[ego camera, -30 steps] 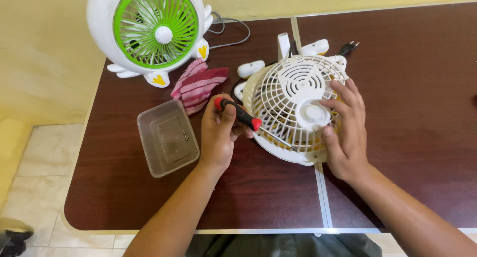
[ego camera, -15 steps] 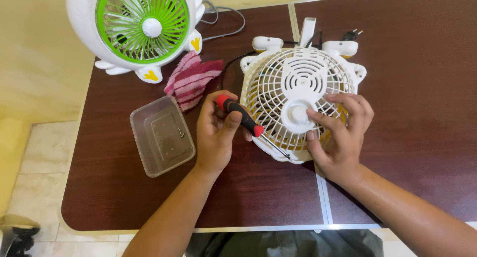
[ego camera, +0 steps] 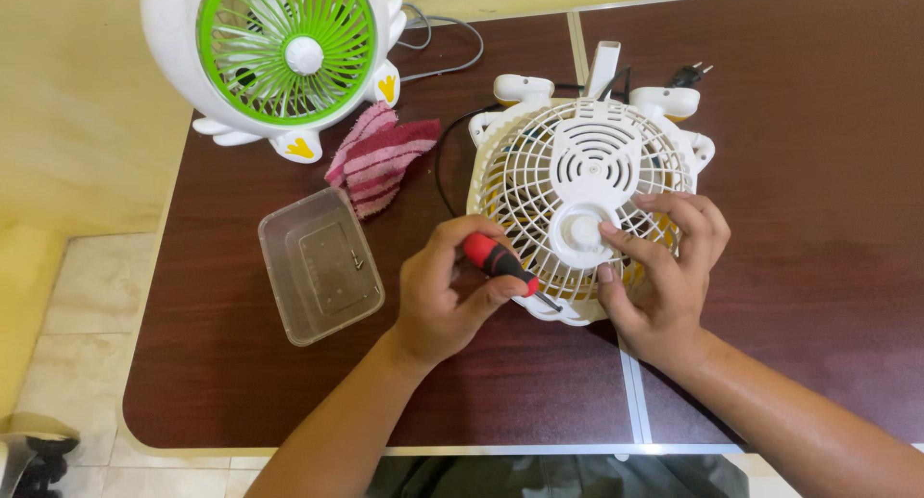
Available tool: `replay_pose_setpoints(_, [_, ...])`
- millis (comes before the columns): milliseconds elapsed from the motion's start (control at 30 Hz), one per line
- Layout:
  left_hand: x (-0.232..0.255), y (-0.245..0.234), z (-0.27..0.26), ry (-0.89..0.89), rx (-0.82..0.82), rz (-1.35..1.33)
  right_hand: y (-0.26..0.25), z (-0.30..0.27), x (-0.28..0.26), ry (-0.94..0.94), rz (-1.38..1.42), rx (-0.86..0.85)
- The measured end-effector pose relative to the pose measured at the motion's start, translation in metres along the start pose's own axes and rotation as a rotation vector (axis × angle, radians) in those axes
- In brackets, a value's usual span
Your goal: The person reassembles a small electric fan by attaching the front grille, securing the central cap, and then fastening the rear grille with screws using a screwdriver. The fan is placed upright on the table after assembly.
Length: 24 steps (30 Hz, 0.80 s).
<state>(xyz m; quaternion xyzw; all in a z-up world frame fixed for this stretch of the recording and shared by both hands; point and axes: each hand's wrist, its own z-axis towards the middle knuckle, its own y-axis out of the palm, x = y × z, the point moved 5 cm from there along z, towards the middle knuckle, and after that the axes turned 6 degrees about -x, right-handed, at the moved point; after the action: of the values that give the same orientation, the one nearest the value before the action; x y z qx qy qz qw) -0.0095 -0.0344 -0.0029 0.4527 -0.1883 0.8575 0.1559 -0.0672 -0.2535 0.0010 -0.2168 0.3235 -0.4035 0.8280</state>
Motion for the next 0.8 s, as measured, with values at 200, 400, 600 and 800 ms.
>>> replay_pose_setpoints(200, [0.004,0.002,0.001,0.045,-0.022,0.134,0.0,0.0,0.0,0.001,0.024,0.006])
replay_pose_setpoints(400, [0.002,0.003,0.003,0.05,-0.047,0.218,0.001,-0.001,0.0,0.001,0.018,-0.001])
replay_pose_setpoints(600, [0.001,0.006,0.004,0.029,-0.074,0.182,0.002,-0.001,0.0,0.0,0.02,0.0])
replay_pose_setpoints(800, [0.004,0.007,0.013,-0.007,-0.138,0.302,0.002,0.0,-0.001,-0.007,0.033,0.002])
